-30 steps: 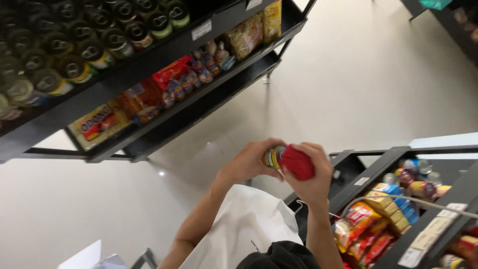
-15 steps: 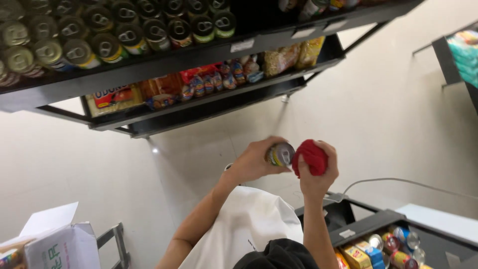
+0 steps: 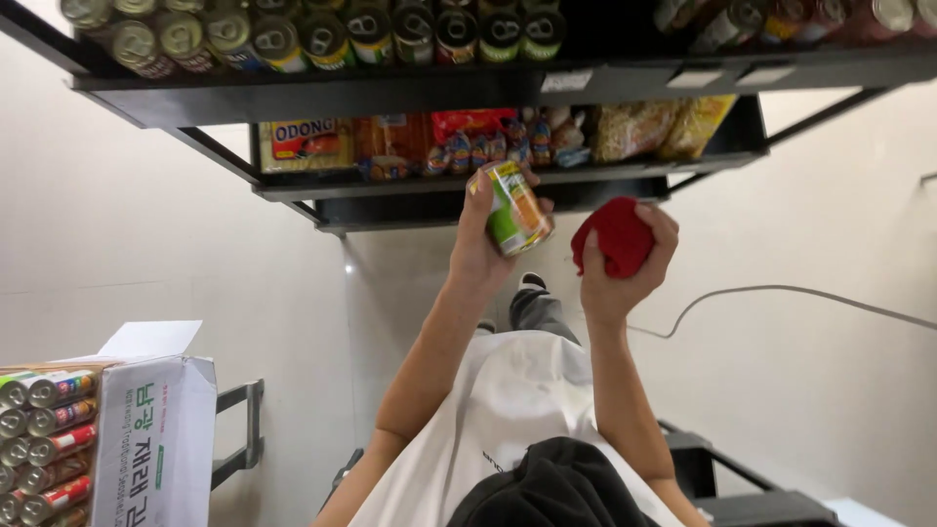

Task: The recorder is removing canned food items from a cardboard box, wiping them with a cloth, and placing them onto retail store shelves.

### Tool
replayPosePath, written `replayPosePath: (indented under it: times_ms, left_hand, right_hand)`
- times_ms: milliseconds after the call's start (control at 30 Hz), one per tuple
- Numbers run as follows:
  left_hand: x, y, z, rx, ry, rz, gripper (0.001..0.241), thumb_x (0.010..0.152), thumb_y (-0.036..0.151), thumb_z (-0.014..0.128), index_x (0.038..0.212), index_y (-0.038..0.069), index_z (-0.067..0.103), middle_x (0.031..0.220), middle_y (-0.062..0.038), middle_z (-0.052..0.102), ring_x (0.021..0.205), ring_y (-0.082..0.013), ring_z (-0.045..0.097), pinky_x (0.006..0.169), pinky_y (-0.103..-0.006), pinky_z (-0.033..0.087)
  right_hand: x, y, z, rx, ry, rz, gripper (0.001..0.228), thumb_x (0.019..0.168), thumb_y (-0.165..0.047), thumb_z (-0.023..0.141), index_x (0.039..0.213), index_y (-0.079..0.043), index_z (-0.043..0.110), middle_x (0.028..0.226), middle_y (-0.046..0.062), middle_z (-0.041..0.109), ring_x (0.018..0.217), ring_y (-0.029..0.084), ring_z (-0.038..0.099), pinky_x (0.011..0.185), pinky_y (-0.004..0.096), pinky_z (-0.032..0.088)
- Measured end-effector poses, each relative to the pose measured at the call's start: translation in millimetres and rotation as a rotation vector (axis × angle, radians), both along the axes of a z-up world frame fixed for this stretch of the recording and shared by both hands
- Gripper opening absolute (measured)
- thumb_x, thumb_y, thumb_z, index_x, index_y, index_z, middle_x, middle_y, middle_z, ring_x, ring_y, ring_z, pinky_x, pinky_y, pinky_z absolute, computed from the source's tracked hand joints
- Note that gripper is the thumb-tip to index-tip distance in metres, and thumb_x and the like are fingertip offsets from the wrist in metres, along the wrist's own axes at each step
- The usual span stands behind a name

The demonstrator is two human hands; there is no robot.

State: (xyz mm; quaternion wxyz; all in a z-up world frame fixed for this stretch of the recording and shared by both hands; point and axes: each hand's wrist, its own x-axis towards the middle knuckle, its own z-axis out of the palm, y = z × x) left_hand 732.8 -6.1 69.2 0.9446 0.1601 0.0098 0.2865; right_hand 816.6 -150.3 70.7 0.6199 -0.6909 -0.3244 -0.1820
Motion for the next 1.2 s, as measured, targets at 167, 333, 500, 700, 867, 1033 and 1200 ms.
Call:
replayPosePath:
  times_ms: [167,333,500,700,867,1033,1200]
  left_hand:
    - [10,28,10,0.22,0.086,-0.007,0.052,0.106,0.039,0.067,0.139,0.001,0.051,0.117,-0.015,0.066,0.099,-0.0279,0.072,0.081,-0.0427,0.064]
    - [41,39,51,0.433,0.193,0.045,0.059,0.098,0.035,0.071,0.14,-0.003,0.054,0.118,-0.017,0.071,0.102,-0.0231,0.074,0.087,-0.0362,0.064]
    - [93,52,69,0.646,0.385,0.004,0.06,0.097,0.038,0.074,0.138,-0.004,0.062,0.109,-0.015,0.071,0.089,-0.0163,0.067,0.071,-0.033,0.057]
    - [195,117,84,1.417,0.533,0.482,0.062,0.085,0.041,0.086,0.131,0.004,0.065,0.11,-0.009,0.076,0.093,-0.0177,0.076,0.079,-0.0353,0.065]
    - [292,202,58,1.683,0.562,0.565,0.06,0.083,0.036,0.088,0.131,0.007,0.064,0.114,-0.01,0.075,0.098,-0.0245,0.076,0.085,-0.0386,0.064]
    - [344,245,54,1.883,0.738,0.468,0.06,0.085,0.027,0.086,0.135,0.01,0.059,0.128,-0.014,0.067,0.112,-0.0324,0.069,0.092,-0.0464,0.059]
    - [358,267,41,2.006,1.284,0.199,0.059,0.09,0.035,0.08,0.14,0.017,0.053,0.139,-0.014,0.058,0.129,-0.04,0.052,0.112,-0.0644,0.037]
  right_hand:
    - [17,11,-1,0.01,0.05,0.089,0.053,0.084,0.001,0.076,0.132,-0.006,0.054,0.134,0.012,0.056,0.125,0.026,0.056,0.112,0.037,0.049]
    - [55,35,18,0.088,0.048,0.189,0.052,0.084,-0.001,0.077,0.131,-0.005,0.056,0.133,0.011,0.057,0.125,0.025,0.057,0.114,0.038,0.047]
    - [103,54,40,0.13,0.016,0.222,0.049,0.086,-0.004,0.077,0.131,-0.006,0.057,0.132,0.01,0.059,0.122,0.025,0.059,0.111,0.037,0.05]
    - [157,64,54,0.153,0.026,0.209,0.044,0.09,-0.01,0.076,0.13,-0.007,0.057,0.126,0.009,0.06,0.115,0.023,0.061,0.102,0.036,0.053]
    - [188,68,62,0.178,0.009,0.228,0.044,0.091,-0.009,0.077,0.13,-0.007,0.058,0.126,0.01,0.06,0.116,0.023,0.06,0.104,0.036,0.051]
    - [219,69,63,0.143,-0.011,0.25,0.046,0.089,-0.008,0.077,0.131,-0.007,0.058,0.127,0.01,0.061,0.115,0.023,0.061,0.101,0.036,0.052]
    - [248,71,56,0.125,-0.031,0.282,0.048,0.089,-0.011,0.078,0.132,-0.007,0.057,0.129,0.011,0.061,0.114,0.023,0.062,0.098,0.036,0.053]
